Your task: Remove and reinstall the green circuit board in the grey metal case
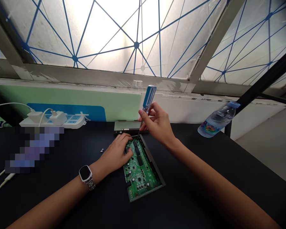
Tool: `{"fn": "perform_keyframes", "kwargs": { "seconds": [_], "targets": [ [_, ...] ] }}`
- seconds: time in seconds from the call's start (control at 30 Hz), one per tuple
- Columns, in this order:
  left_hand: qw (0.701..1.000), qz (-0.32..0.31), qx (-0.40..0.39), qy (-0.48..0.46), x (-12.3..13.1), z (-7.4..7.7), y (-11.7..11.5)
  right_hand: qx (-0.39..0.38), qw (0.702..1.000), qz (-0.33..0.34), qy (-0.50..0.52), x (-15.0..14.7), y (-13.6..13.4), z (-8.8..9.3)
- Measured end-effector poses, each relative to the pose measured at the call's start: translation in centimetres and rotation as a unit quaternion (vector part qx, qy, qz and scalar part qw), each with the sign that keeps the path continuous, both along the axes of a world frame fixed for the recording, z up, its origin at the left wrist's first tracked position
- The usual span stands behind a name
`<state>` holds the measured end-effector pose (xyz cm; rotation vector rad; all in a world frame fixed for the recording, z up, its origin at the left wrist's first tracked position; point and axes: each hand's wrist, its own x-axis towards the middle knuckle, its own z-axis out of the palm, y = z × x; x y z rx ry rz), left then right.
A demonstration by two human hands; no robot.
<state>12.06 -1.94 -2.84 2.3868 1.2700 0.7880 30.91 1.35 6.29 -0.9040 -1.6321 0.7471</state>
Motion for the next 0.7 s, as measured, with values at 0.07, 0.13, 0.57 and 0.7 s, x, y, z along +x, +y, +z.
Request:
{"fn": "perform_keyframes", "kwargs": {
  "seconds": [0.07, 0.13, 0.57, 0.7],
  "targets": [
    [1.0, 0.001, -0.002, 0.002, 0.02, 0.04, -0.02, 0.005, 1.0, 0.013, -0.021, 0.24, 0.02, 0.07],
    [1.0, 0.002, -0.005, 0.004, 0.04, 0.07, -0.04, -0.004, 0.999, 0.037, -0.021, 0.48, 0.16, 0.11],
    [1.0, 0.0, 0.009, -0.01, 0.0, 0.08, -0.06, -0.043, 0.996, 0.036, 0.066, 0.18, 0.36, -0.04],
    [1.0, 0.003, 0.006, -0.009, -0.02, 0.17, -0.12, -0.039, 0.995, 0.081, 0.04, 0.43, 0.26, 0.24]
  ]
}}
